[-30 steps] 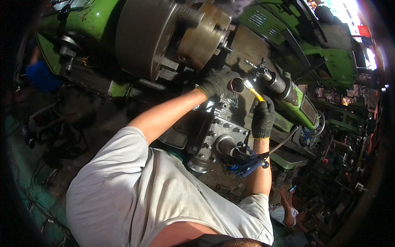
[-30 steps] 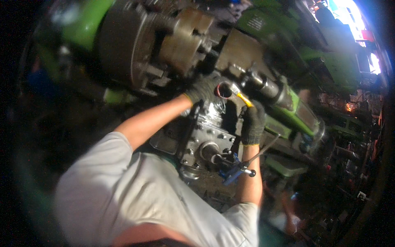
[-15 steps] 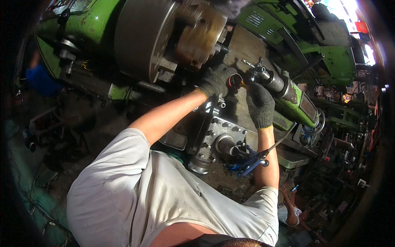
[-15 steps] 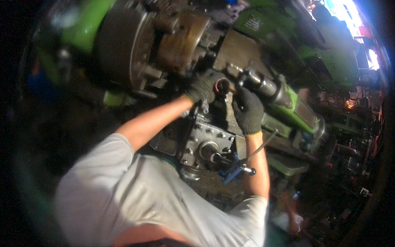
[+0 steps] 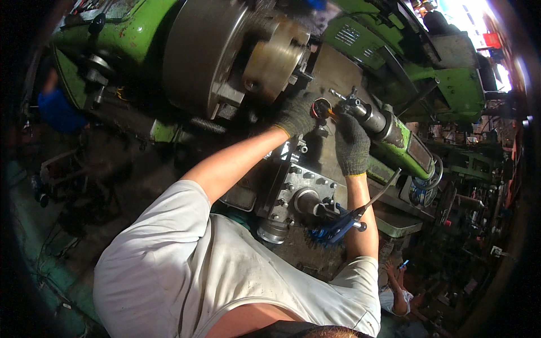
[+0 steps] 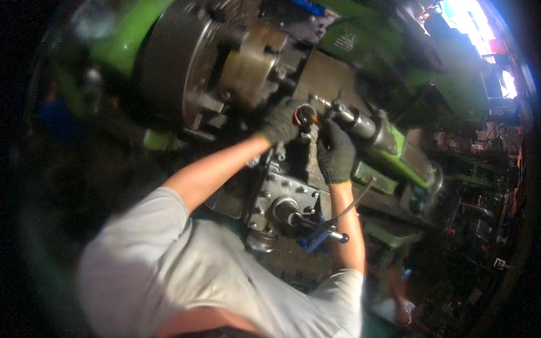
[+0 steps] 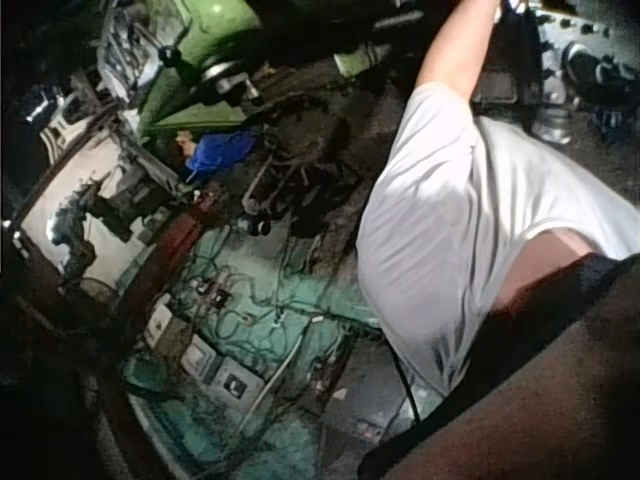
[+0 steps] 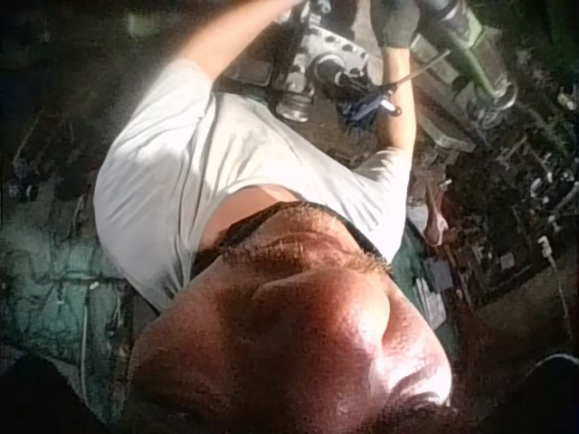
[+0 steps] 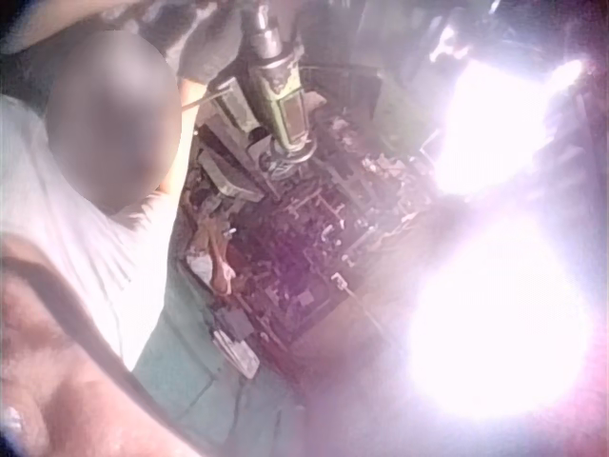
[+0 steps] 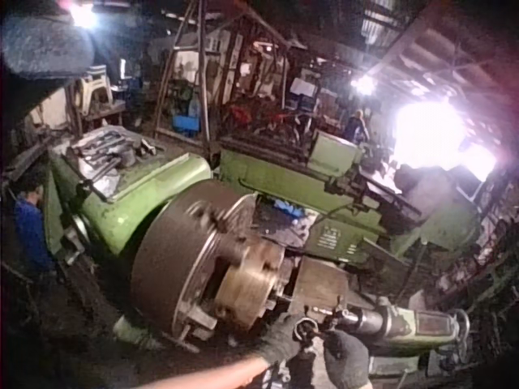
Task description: The person operates a green metal lathe, using a wrench to tighten the chuck and adjusting the tool post. They then engage the machine, which spins the workpiece, and use a caliper to measure the diameter while the lathe is running. The person continues to adjust the tool post and machine controls during the operation.
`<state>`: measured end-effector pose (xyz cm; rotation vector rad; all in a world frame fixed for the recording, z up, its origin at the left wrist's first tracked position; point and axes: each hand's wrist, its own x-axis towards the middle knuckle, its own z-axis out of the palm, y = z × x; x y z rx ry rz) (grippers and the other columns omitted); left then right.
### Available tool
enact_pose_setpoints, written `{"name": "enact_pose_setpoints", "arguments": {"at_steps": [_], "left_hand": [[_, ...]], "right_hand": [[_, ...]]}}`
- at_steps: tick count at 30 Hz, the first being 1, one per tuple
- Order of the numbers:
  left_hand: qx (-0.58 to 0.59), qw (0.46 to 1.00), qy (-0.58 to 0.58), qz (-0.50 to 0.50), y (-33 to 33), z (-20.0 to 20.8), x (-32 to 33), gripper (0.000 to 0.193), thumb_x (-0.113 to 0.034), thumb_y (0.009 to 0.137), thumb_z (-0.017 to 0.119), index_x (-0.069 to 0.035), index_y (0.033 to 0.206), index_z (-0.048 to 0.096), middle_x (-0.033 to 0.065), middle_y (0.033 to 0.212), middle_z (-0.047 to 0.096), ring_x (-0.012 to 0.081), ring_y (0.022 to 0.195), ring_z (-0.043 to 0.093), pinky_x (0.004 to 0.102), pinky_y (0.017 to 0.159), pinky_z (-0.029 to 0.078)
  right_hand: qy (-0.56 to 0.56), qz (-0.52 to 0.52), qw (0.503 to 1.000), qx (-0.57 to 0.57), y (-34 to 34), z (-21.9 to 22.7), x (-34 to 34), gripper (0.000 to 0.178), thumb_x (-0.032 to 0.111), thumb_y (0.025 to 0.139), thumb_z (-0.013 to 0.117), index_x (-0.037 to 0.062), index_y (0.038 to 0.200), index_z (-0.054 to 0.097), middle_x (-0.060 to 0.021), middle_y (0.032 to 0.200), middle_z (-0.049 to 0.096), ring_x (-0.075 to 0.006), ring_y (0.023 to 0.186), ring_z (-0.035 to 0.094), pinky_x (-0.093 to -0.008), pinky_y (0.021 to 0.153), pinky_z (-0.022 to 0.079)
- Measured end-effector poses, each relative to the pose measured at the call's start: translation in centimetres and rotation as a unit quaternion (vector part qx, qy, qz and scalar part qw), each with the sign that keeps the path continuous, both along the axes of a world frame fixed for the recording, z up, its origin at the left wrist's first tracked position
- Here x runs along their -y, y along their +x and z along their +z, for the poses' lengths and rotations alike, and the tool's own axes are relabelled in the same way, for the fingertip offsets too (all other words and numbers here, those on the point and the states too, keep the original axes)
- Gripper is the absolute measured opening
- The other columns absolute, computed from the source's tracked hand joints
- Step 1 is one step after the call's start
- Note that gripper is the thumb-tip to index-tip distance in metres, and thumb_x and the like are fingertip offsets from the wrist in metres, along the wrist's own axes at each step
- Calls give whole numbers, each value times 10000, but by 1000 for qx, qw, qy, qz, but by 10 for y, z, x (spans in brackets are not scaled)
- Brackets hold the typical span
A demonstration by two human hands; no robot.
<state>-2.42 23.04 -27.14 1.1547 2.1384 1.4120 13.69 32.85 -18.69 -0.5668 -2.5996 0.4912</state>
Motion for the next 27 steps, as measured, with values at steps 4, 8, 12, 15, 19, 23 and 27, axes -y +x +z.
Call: {"name": "enact_pose_setpoints", "arguments": {"at_steps": [4, 8, 12, 15, 19, 23, 27], "left_hand": [[-1, 999, 39, 24, 2, 0, -13, 391, -224, 796, 826, -108, 1149, 704, 187, 1172, 688, 392, 1089, 647, 459, 951, 528], [-19, 1000, -3, -1, -10, -11, -29, 402, -205, 812, 825, -93, 1175, 691, 188, 1169, 687, 381, 1075, 658, 450, 944, 532], [48, 998, 37, 14, -9, -6, -29, 484, -243, 794, 865, -84, 1211, 676, 175, 1151, 699, 312, 1060, 676, 408, 922, 542], [49, 998, 41, 18, -12, -11, -36, 532, -276, 783, 887, -77, 1226, 668, 166, 1140, 708, 269, 1050, 684, 384, 898, 550], [99, 995, 24, 18, -19, -25, -55, 534, -297, 733, 904, -81, 1164, 673, 179, 1145, 711, 329, 1070, 686, 430, 904, 557], [98, 995, 19, 25, -19, -29, -60, 576, -295, 702, 912, -83, 1174, 658, 193, 1168, 701, 371, 1098, 681, 452, 918, 558], [78, 996, 0, 42, -16, -23, -56, 587, -294, 705, 910, -70, 1178, 646, 203, 1173, 694, 373, 1102, 680, 452, 920, 557]], "right_hand": [[52, -23, 997, -46, 2, 1, 4, 359, 87, 892, 716, 81, 1251, 718, -189, 1117, 742, -358, 1001, 730, -402, 878, 569], [17, -39, 996, -73, 3, 6, 5, 365, 64, 888, 724, 64, 1253, 713, -199, 1142, 743, -332, 1040, 737, -390, 906, 569], [-83, -66, 985, -138, 6, -3, -3, 345, 48, 910, 717, 43, 1255, 708, -197, 1165, 744, -286, 1083, 735, -374, 946, 555], [-121, -85, 976, -160, 3, -1, -7, 326, 53, 930, 715, 29, 1255, 705, -190, 1169, 746, -263, 1102, 725, -364, 975, 538], [-92, -92, 980, -153, -3, 4, -13, 319, 60, 935, 723, 18, 1251, 703, -177, 1172, 750, -249, 1113, 713, -356, 1001, 519], [-76, -79, 982, -151, -9, 5, -16, 325, 53, 928, 725, 15, 1250, 704, -175, 1167, 751, -256, 1105, 714, -355, 992, 523], [-97, -60, 984, -135, -12, 4, -21, 308, 22, 934, 692, 5, 1242, 694, -140, 1154, 739, -222, 1102, 687, -342, 995, 517]]}}
